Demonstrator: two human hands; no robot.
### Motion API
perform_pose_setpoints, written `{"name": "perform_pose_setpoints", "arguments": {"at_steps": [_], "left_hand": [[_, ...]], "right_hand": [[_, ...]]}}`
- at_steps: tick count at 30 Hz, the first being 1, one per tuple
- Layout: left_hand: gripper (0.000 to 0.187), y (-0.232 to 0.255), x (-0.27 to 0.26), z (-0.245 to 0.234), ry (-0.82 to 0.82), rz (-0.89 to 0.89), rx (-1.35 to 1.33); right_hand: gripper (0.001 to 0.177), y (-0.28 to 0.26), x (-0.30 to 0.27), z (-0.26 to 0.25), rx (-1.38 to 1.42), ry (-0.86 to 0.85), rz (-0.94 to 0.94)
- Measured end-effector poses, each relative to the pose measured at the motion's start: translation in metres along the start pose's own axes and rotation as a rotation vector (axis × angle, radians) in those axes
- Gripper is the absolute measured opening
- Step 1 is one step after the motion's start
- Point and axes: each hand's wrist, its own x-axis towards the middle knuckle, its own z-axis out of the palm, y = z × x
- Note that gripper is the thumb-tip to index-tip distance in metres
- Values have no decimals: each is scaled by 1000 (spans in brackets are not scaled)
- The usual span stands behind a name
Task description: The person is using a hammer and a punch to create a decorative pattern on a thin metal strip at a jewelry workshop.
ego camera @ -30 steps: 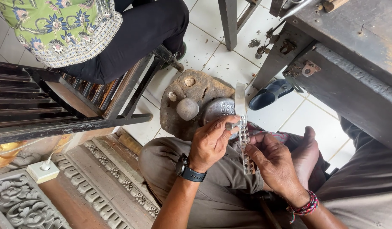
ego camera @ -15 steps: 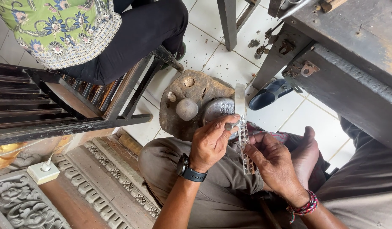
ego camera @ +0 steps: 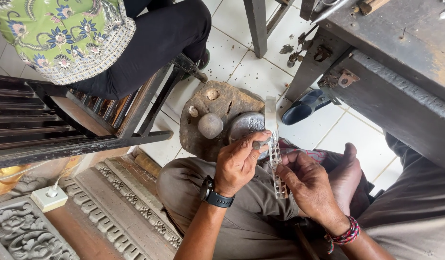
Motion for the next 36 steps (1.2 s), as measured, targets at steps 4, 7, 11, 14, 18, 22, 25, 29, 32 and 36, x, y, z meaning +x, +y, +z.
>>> {"name": "perform_pose_setpoints", "arguments": {"at_steps": [4,7,11,14,18,22,25,29,32,36], "left_hand": [[24,-1,0,0,-12,-8,-5],[26,0,1,-1,-13,1,26],[23,1,2,-1,-7,-4,22],[17,3,5,-1,9,-19,10],[16,6,6,0,29,26,46],[15,7,8,0,39,51,76],[15,6,7,-1,47,53,80],[16,4,6,-1,31,36,53],[15,4,5,-2,10,39,69],[12,4,3,-1,13,0,58]], "right_hand": [[3,-2,0,0,18,-10,3],[3,-2,0,0,19,-13,-2],[4,-2,-1,0,13,-18,-7],[4,-3,0,-1,-12,-13,-18],[9,-8,-8,-5,177,-76,6],[19,-2,-28,-21,-309,-197,-237],[10,81,-54,-46,-946,-476,-514],[13,165,-74,-77,-1361,-790,-236],[6,140,-69,-63,-1382,-743,-212],[20,87,-58,-41,-1183,-654,-159]]}}
